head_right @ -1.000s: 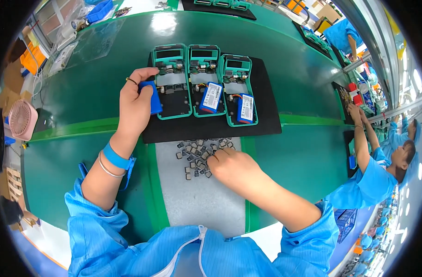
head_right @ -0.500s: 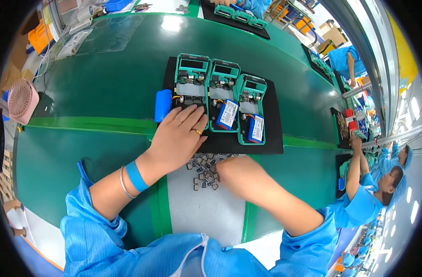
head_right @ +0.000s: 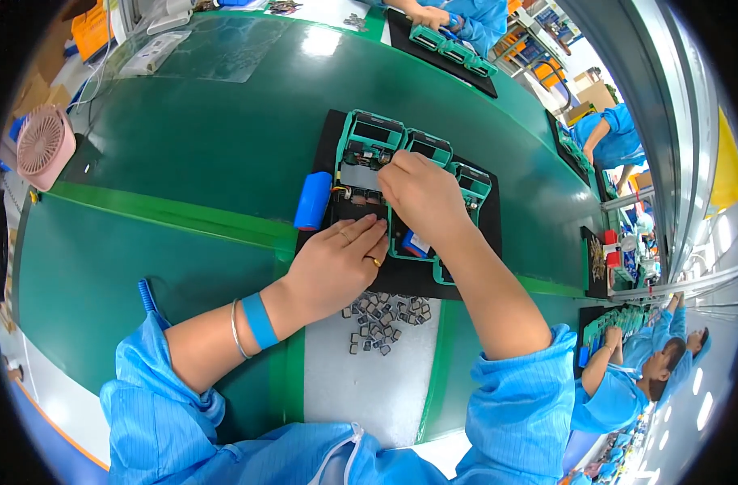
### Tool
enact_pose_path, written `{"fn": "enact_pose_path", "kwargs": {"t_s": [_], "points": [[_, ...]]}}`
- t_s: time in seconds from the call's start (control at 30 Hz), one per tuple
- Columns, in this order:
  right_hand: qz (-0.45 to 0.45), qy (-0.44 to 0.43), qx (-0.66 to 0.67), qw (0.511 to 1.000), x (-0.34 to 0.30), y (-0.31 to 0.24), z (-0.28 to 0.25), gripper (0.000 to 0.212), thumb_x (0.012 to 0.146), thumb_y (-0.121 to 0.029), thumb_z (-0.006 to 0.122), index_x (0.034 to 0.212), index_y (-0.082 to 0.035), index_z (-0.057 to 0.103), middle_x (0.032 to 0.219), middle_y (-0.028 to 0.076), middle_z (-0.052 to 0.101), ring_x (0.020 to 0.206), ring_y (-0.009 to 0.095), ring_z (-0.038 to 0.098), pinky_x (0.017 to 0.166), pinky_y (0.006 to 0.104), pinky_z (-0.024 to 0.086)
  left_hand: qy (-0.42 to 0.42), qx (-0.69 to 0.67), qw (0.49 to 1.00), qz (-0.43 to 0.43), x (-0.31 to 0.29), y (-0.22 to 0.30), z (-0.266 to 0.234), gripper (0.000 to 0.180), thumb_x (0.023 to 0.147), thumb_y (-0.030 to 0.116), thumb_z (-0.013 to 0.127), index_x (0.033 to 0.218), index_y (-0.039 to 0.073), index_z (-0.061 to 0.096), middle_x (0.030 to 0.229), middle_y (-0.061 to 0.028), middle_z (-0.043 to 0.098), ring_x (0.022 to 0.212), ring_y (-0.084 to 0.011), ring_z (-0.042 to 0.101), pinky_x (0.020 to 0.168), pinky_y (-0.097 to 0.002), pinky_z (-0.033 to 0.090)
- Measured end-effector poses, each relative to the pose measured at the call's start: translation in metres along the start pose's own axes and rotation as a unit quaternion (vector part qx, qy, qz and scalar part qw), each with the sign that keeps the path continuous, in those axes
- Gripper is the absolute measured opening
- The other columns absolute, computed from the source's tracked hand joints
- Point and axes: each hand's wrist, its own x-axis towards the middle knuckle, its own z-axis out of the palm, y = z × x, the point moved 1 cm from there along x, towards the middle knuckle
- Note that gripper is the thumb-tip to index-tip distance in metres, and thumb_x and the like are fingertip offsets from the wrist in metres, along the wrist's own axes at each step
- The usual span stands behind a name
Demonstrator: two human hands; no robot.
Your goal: The person assembles small electronic components and batteries into plastic device housings by hand, inserting them onto circuit boards and securing them with screws.
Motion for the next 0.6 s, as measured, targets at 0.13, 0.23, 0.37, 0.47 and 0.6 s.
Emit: {"fn": "enact_pose_path", "kwargs": {"t_s": [0.13, 0.23, 0.37, 0.47, 0.6], "points": [[-0.008, 0.018, -0.021, 1.000, 0.006, 0.000, 0.011, 0.010, 0.075, -0.009, 0.071, 0.076, -0.010, 0.060, 0.080, 0.002, 0.054, 0.080, 0.021, 0.063, 0.061, 0.0345, 0.054, -0.006, -0.002, 1.000, 0.001, -0.001, -0.001, -0.002, 0.018, 0.075, 0.009, 0.064, 0.089, -0.001, 0.069, 0.111, -0.0150, 0.070, 0.109, -0.0281, 0.067, 0.093, -0.0389, 0.055], [-0.028, 0.023, -0.041, 0.998, 0.008, -0.003, 0.012, 0.010, 0.075, -0.008, 0.069, 0.075, -0.010, 0.059, 0.081, 0.003, 0.054, 0.080, 0.021, 0.064, 0.062, 0.0335, 0.055, -0.006, -0.003, 1.000, -0.004, -0.002, -0.001, -0.001, 0.018, 0.075, 0.010, 0.064, 0.089, -0.001, 0.068, 0.111, -0.0154, 0.070, 0.109, -0.0281, 0.067, 0.093, -0.0389, 0.055], [-0.037, 0.003, -0.065, 0.997, 0.010, -0.003, 0.009, 0.009, 0.073, -0.008, 0.067, 0.075, -0.009, 0.059, 0.082, 0.003, 0.055, 0.083, 0.020, 0.064, 0.063, 0.0326, 0.056, -0.007, 0.000, 1.000, -0.004, 0.000, 0.000, -0.002, 0.018, 0.075, 0.010, 0.063, 0.089, -0.001, 0.069, 0.112, -0.0156, 0.069, 0.110, -0.0282, 0.067, 0.094, -0.0389, 0.054], [-0.052, -0.020, -0.121, 0.991, 0.013, -0.004, 0.010, 0.009, 0.071, -0.009, 0.066, 0.076, -0.010, 0.059, 0.083, 0.003, 0.055, 0.086, 0.020, 0.064, 0.063, 0.0320, 0.056, -0.014, -0.003, 1.000, -0.003, -0.001, -0.001, -0.003, 0.018, 0.075, 0.010, 0.064, 0.089, -0.001, 0.069, 0.113, -0.0157, 0.069, 0.111, -0.0282, 0.066, 0.094, -0.0391, 0.054], [-0.055, -0.021, -0.135, 0.989, 0.012, -0.003, 0.006, 0.010, 0.069, -0.009, 0.066, 0.078, -0.010, 0.061, 0.084, 0.002, 0.055, 0.085, 0.019, 0.062, 0.063, 0.0310, 0.055, -0.020, -0.008, 1.000, 0.000, 0.000, -0.002, -0.003, 0.020, 0.076, 0.010, 0.064, 0.091, -0.001, 0.069, 0.114, -0.0157, 0.069, 0.113, -0.0282, 0.066, 0.095, -0.0391, 0.054]]}}
